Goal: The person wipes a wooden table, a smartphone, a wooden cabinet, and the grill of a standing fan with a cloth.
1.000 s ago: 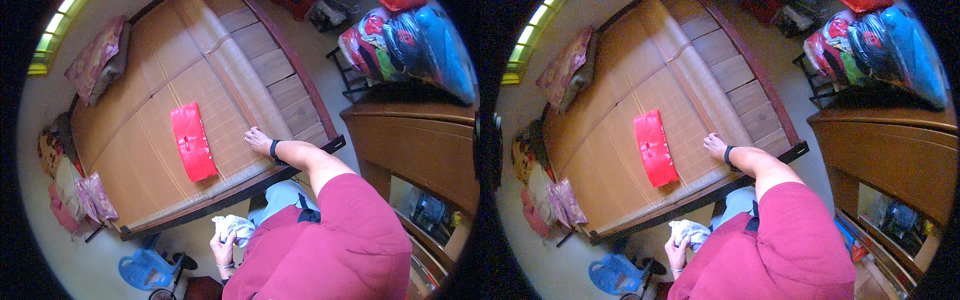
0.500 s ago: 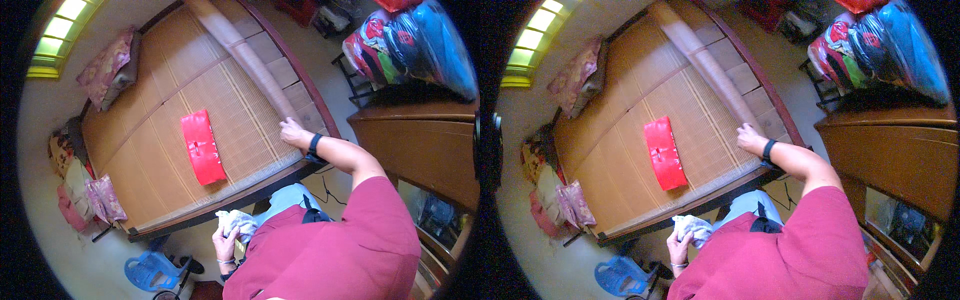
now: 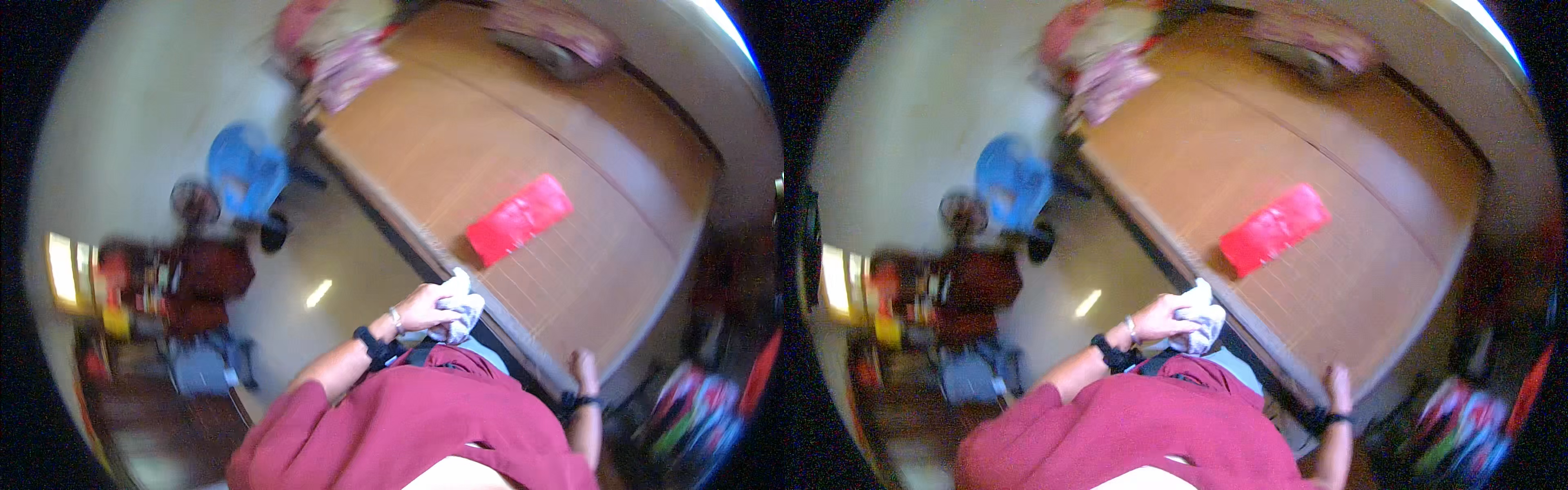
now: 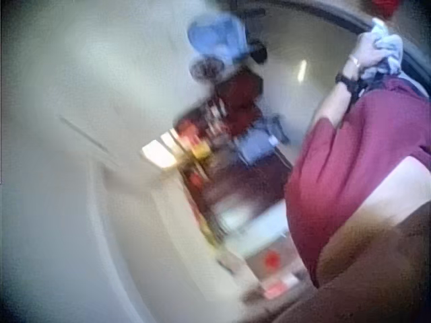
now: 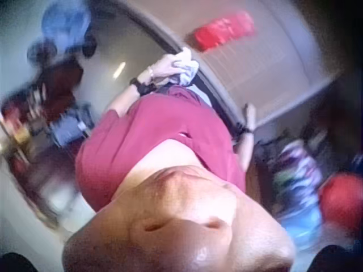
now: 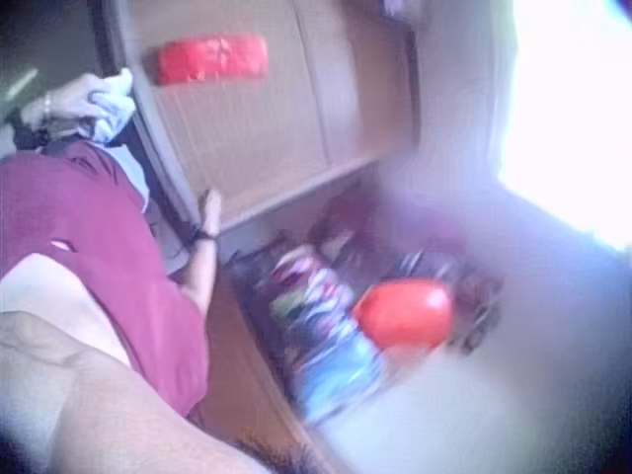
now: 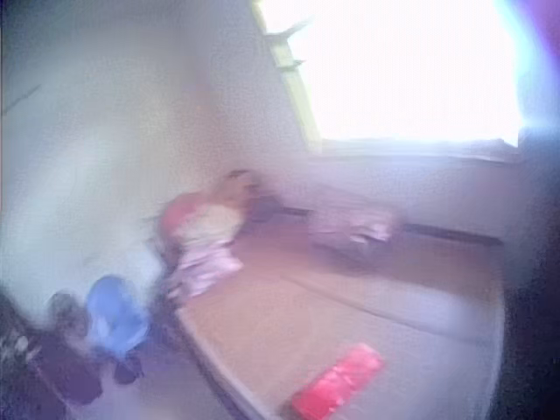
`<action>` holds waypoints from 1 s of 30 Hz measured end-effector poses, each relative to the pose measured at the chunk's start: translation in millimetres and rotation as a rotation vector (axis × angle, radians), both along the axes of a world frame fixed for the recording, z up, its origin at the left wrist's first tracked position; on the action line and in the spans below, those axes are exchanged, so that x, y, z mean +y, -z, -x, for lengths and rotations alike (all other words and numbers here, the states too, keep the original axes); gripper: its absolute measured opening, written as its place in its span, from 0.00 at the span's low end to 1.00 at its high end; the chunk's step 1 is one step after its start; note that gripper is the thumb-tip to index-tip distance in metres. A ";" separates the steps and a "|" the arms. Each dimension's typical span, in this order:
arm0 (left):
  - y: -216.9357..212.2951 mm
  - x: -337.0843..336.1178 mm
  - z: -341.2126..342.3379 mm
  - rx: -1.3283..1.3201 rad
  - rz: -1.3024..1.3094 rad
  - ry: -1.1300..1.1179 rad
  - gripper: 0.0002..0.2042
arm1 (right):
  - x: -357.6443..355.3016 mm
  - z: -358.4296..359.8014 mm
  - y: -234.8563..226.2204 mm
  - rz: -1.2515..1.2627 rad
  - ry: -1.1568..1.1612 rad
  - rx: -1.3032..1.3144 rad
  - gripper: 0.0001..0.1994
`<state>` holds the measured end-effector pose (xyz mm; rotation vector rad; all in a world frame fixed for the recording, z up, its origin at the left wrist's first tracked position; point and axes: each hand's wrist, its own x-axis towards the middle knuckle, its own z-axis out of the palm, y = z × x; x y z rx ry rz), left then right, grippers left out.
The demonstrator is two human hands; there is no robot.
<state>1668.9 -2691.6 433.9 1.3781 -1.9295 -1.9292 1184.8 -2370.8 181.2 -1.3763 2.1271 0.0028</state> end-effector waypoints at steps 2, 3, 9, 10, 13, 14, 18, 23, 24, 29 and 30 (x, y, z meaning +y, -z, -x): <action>0.5 12.0 18.7 0.008 0.104 -0.079 0.19 | -38.9 -7.8 -21.2 0.092 -0.322 -0.105 0.07; 7.2 20.0 26.3 -0.004 0.111 -0.132 0.20 | -59.4 -8.2 -28.0 -0.048 -0.403 -0.137 0.08; 29.8 50.6 52.0 0.004 0.222 -0.482 0.18 | -121.4 47.1 6.9 -0.238 -0.633 -0.302 0.07; 38.2 55.4 53.8 0.010 0.252 -0.560 0.18 | -142.7 56.9 9.8 -0.233 -0.724 -0.333 0.08; 44.0 66.9 57.5 -0.021 0.294 -0.803 0.15 | -219.4 58.5 -33.9 -0.285 -0.834 -0.228 0.10; 51.6 72.5 60.3 -0.075 0.343 -0.920 0.14 | -244.5 56.2 -47.4 -0.340 -0.822 -0.119 0.11; 108.5 87.2 68.3 -0.298 0.537 -1.291 0.15 | -327.7 105.9 -3.4 -0.286 -0.857 -0.207 0.12; 117.7 107.5 54.4 -0.094 0.378 -1.639 0.14 | -407.8 70.1 -15.5 -0.016 -1.078 -0.195 0.13; 114.8 107.8 53.2 -0.006 0.364 -1.706 0.14 | -421.3 64.4 -12.5 -0.015 -1.125 -0.188 0.13; 82.6 119.8 54.3 0.081 0.288 -1.829 0.14 | -469.1 -26.7 -24.9 -0.056 -1.509 -0.112 0.12; 84.9 126.2 53.5 0.071 0.287 -1.852 0.14 | -472.1 -49.3 -32.2 -0.061 -1.532 -0.118 0.12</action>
